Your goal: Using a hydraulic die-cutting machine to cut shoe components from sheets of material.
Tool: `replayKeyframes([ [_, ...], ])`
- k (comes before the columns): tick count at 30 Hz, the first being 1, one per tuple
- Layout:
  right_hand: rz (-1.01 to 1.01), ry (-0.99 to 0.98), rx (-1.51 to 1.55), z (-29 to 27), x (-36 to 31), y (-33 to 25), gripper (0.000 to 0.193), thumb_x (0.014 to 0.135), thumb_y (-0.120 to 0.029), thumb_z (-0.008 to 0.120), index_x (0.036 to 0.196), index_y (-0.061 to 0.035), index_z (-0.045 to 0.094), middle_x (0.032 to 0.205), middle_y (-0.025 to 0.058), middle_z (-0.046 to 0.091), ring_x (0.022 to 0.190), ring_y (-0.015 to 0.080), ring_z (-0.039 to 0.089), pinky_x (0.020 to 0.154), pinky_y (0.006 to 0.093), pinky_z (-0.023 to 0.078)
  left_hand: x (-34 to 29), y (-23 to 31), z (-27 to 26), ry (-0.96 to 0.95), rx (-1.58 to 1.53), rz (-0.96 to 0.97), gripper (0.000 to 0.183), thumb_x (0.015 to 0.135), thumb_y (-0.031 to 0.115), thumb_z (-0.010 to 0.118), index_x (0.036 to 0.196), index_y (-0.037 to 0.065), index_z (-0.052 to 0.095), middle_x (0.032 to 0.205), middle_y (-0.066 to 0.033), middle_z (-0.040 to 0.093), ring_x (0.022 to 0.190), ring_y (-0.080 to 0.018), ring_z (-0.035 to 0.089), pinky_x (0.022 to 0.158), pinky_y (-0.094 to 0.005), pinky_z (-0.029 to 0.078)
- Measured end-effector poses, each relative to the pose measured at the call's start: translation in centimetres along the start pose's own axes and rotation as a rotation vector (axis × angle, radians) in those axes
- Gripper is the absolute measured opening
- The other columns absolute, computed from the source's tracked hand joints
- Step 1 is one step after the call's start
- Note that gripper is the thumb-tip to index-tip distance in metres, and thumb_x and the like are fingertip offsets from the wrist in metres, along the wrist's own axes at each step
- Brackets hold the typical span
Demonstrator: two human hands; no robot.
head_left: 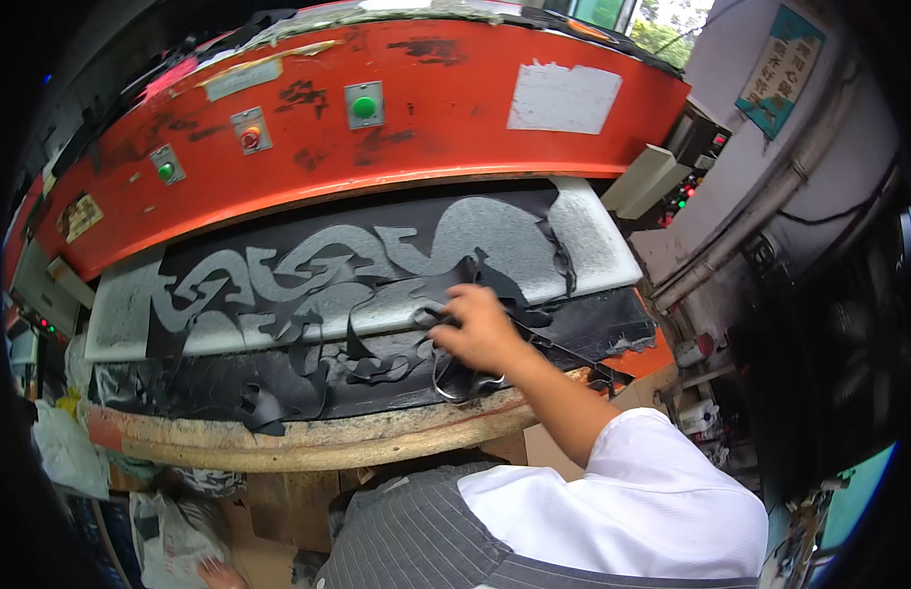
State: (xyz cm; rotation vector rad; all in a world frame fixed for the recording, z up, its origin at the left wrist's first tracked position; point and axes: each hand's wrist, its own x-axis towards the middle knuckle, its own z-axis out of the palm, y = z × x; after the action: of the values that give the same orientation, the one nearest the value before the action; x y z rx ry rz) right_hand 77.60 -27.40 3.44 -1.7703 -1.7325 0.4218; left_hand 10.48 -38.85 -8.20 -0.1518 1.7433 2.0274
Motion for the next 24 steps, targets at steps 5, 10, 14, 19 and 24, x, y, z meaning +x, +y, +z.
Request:
replayKeyframes([
  [5, 0.397, 0.172, 0.074, -6.0, -2.9, 10.7, 0.043, 0.072, -0.037, 0.077, 0.094, -0.0004, 0.071, 0.129, 0.0247, 0.051, 0.119, 0.0377, 0.049, 0.101, 0.041, 0.041, -9.7, -1.1, 18.8, -0.924, 0.324, 0.227, 0.047, 0.097, 0.032, 0.058, 0.137, 0.008, 0.048, 0.12, -0.0062, 0.054, 0.103, -0.0165, 0.052, 0.093, -0.0337, 0.041],
  [10, 0.471, 0.047, 0.361, -4.6, -0.1, 12.1, 0.043, 0.071, -0.036, 0.079, 0.092, 0.0008, 0.07, 0.132, 0.0251, 0.05, 0.113, 0.035, 0.055, 0.095, 0.0382, 0.045, -27.5, -2.0, 31.4, -1.329, 0.358, 0.257, 0.02, 0.095, 0.014, 0.06, 0.111, 0.001, 0.063, 0.09, -0.0041, 0.065, 0.077, -0.0112, 0.062, 0.073, -0.0249, 0.052],
  [14, 0.588, 0.114, 0.328, -5.4, 3.5, 14.1, 0.028, 0.078, -0.026, 0.078, 0.086, -0.0008, 0.07, 0.086, 0.0093, 0.069, 0.074, 0.0182, 0.064, 0.071, 0.0287, 0.049, -35.0, -5.8, 37.3, -1.692, 0.508, 0.276, 0.016, 0.093, 0.012, 0.062, 0.105, 0.002, 0.065, 0.089, -0.0032, 0.066, 0.078, -0.0107, 0.063, 0.074, -0.0251, 0.052],
  [19, 0.748, 0.247, 0.993, -9.1, 9.4, 16.5, 0.016, 0.086, -0.022, 0.068, 0.089, -0.0057, 0.067, 0.081, 0.0035, 0.068, 0.068, 0.0146, 0.063, 0.064, 0.0279, 0.049, -41.2, -12.5, 41.6, -2.015, 0.721, 0.492, 0.018, 0.088, 0.012, 0.066, 0.102, 0.001, 0.068, 0.089, -0.0049, 0.066, 0.08, -0.0106, 0.061, 0.075, -0.0256, 0.049],
  [24, 0.892, 0.304, 0.885, -10.5, 11.2, 21.0, 0.019, 0.086, -0.025, 0.068, 0.094, -0.0082, 0.063, 0.084, 0.0024, 0.067, 0.071, 0.0138, 0.06, 0.067, 0.0284, 0.048, -47.7, -19.3, 44.0, -2.262, 0.645, 0.866, 0.019, 0.083, 0.014, 0.067, 0.099, 0.004, 0.069, 0.1, -0.0133, 0.065, 0.095, -0.0299, 0.062, 0.085, -0.0365, 0.049],
])
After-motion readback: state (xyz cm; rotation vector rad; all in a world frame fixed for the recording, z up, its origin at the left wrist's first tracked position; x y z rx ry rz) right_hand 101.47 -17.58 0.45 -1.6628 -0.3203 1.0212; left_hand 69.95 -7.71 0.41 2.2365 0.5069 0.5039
